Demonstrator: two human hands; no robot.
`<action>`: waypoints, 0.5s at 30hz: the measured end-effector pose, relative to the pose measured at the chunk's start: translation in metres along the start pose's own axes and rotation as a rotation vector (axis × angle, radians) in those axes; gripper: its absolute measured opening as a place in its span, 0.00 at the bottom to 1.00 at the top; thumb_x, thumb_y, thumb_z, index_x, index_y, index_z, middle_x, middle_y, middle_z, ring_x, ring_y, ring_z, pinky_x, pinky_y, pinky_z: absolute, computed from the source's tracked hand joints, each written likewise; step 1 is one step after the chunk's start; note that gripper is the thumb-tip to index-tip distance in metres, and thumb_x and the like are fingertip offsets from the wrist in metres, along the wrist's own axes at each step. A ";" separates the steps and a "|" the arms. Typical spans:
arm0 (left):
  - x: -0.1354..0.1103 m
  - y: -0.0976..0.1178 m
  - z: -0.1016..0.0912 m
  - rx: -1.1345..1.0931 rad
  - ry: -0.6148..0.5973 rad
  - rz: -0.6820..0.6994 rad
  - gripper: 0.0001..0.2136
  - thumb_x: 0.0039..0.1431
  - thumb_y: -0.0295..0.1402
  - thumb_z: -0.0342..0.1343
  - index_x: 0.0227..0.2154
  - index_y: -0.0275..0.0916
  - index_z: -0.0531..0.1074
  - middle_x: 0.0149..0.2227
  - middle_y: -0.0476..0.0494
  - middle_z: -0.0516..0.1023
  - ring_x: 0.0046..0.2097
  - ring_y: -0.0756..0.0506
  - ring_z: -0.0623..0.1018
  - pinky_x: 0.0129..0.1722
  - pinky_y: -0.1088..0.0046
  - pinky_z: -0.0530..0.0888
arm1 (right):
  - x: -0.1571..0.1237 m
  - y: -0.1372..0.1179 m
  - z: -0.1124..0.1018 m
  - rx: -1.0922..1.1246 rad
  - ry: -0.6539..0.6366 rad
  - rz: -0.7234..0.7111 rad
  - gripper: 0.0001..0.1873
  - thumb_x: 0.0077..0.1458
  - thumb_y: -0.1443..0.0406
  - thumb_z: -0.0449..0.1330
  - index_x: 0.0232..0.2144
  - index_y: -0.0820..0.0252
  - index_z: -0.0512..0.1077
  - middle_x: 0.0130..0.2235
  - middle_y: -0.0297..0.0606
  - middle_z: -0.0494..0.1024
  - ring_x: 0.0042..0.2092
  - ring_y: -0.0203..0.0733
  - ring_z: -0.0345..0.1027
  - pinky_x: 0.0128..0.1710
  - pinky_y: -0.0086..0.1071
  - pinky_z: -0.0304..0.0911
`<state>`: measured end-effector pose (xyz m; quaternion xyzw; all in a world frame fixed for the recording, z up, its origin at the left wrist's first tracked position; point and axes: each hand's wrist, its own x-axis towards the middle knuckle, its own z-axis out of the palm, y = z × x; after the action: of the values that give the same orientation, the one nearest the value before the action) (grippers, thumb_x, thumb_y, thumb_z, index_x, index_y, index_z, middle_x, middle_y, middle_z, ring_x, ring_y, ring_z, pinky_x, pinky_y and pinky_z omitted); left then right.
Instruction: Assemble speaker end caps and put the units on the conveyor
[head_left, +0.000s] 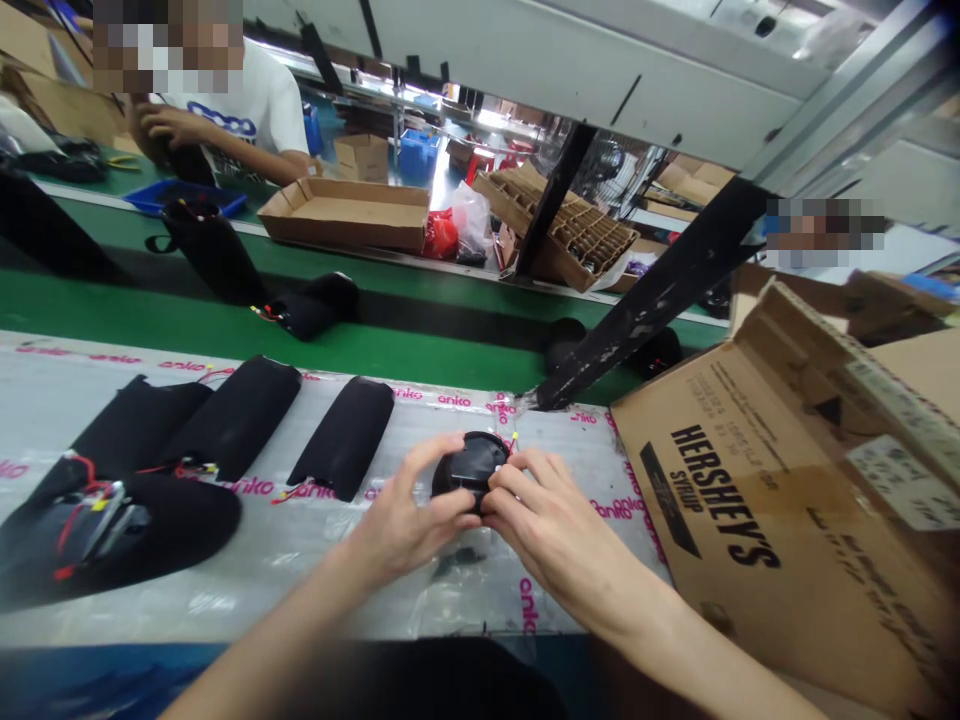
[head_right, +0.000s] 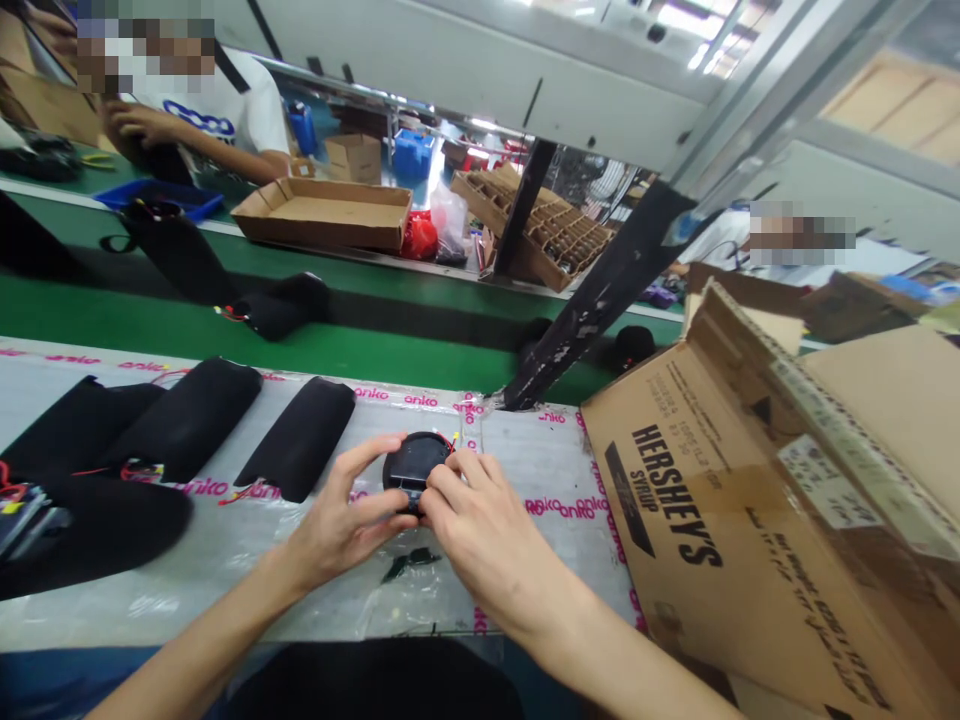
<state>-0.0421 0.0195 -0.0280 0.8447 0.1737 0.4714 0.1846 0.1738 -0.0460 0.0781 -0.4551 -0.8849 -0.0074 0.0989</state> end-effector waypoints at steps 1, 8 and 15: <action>0.002 0.002 -0.005 0.083 -0.005 0.051 0.11 0.73 0.29 0.62 0.54 0.44 0.73 0.68 0.34 0.62 0.71 0.35 0.68 0.68 0.49 0.75 | 0.001 0.001 -0.002 0.019 -0.018 -0.003 0.08 0.70 0.72 0.64 0.35 0.61 0.74 0.41 0.40 0.78 0.45 0.51 0.67 0.43 0.44 0.65; 0.030 0.025 -0.026 0.326 -0.164 0.056 0.03 0.75 0.30 0.59 0.45 0.38 0.76 0.55 0.34 0.74 0.60 0.35 0.77 0.64 0.42 0.77 | 0.003 -0.001 -0.005 0.000 -0.088 0.022 0.09 0.68 0.75 0.63 0.35 0.61 0.73 0.42 0.42 0.76 0.45 0.51 0.66 0.43 0.44 0.69; 0.042 0.026 -0.033 0.281 -0.253 0.060 0.04 0.75 0.29 0.58 0.43 0.39 0.78 0.55 0.33 0.75 0.59 0.34 0.77 0.56 0.51 0.79 | 0.004 0.002 -0.008 -0.087 -0.061 -0.014 0.03 0.71 0.72 0.62 0.43 0.62 0.75 0.49 0.47 0.78 0.50 0.53 0.71 0.53 0.49 0.75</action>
<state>-0.0459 0.0214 0.0313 0.9195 0.1879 0.3380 0.0710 0.1742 -0.0428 0.0866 -0.4526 -0.8896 -0.0330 0.0521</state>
